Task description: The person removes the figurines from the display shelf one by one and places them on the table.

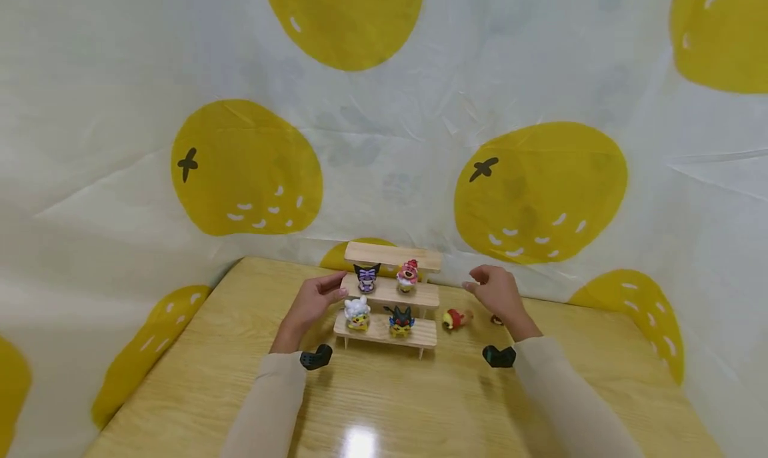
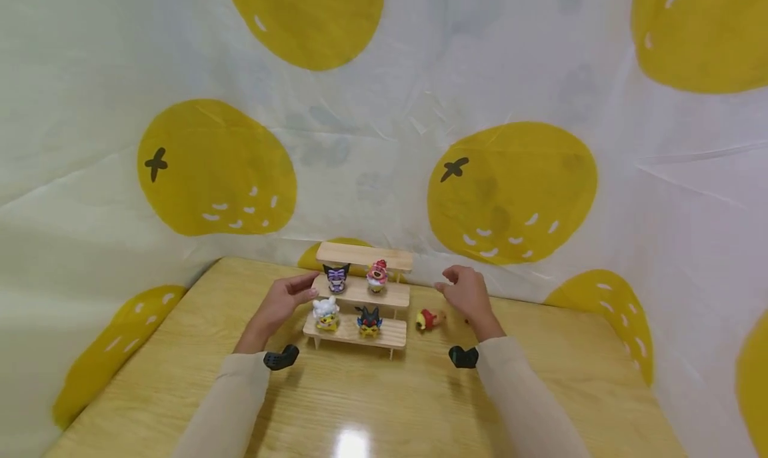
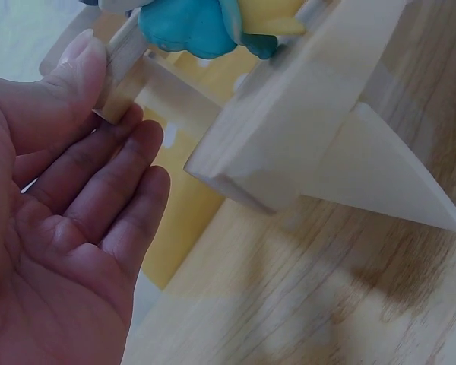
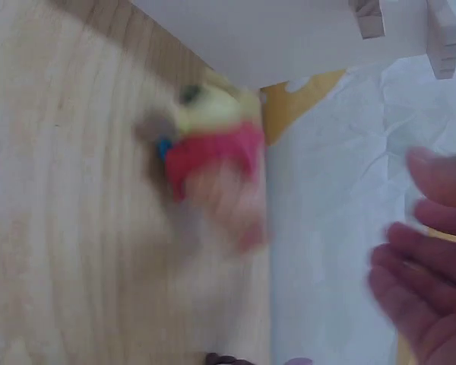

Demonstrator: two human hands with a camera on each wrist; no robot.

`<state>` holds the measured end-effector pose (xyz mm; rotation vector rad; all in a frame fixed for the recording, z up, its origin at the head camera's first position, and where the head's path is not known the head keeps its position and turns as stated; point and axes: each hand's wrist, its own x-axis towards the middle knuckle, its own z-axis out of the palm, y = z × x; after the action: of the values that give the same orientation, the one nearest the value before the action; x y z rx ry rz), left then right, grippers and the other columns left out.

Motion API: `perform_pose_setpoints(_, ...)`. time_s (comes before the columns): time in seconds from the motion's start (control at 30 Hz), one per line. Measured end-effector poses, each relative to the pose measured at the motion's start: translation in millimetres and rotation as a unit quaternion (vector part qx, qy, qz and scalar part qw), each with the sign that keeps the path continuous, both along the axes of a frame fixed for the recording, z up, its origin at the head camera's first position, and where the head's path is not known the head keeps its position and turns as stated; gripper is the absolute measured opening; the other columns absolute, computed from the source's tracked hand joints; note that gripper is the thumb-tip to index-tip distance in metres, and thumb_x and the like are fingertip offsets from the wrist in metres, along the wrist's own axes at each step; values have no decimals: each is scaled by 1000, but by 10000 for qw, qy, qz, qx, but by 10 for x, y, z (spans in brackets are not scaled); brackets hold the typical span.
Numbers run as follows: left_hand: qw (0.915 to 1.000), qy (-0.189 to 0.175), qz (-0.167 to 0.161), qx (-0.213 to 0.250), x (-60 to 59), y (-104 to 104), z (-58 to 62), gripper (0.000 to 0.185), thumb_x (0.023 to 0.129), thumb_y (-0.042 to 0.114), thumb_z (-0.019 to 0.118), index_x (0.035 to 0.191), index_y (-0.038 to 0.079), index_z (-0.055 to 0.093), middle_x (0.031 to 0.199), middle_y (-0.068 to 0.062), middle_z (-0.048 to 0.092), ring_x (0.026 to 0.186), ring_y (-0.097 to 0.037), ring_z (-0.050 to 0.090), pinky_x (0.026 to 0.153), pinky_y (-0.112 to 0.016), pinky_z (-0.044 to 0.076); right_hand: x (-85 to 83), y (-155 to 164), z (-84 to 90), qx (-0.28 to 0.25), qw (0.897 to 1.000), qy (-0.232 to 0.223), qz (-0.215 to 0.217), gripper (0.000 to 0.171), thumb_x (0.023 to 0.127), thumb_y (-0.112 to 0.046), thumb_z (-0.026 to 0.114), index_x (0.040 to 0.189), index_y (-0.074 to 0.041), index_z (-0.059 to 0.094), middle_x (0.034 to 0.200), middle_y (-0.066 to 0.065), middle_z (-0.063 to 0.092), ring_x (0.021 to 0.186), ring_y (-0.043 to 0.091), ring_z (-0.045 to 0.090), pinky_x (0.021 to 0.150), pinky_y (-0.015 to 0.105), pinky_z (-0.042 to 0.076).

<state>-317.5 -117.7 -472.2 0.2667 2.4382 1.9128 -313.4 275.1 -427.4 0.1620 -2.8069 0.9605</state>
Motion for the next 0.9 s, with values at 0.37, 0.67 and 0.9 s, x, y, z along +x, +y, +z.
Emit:
perform_pose_setpoints(0.37, 10000, 17, -17, -48, 9, -49, 11, 49, 102, 14, 68, 149, 4, 57, 152, -20, 57, 135, -36, 62, 111, -44, 54, 115, -153, -220, -229, 9963, -269, 788, 31, 93, -8, 76, 120, 6, 73, 123, 26, 73, 116, 46, 69, 101, 56, 58)
perform_pose_setpoints(0.67, 9998, 175, -31, 9, 26, -31, -4, 49, 103, 12, 66, 149, -1, 55, 151, -25, 56, 137, -40, 59, 114, -48, 51, 189, -391, -286, 199, 9909, -768, 1086, 29, 88, -8, 82, 115, -1, 77, 117, 16, 77, 113, 36, 71, 98, 53, 59)
perform_pose_setpoints(0.9, 9998, 187, -76, -10, 11, -13, 8, 50, 103, 13, 66, 149, -2, 55, 151, -26, 55, 137, -41, 59, 114, -50, 51, 167, -461, -374, 1148, 9852, -401, 1212, 23, 75, -12, 91, 93, -6, 77, 83, 3, 70, 77, 17, 60, 70, 36, 53)
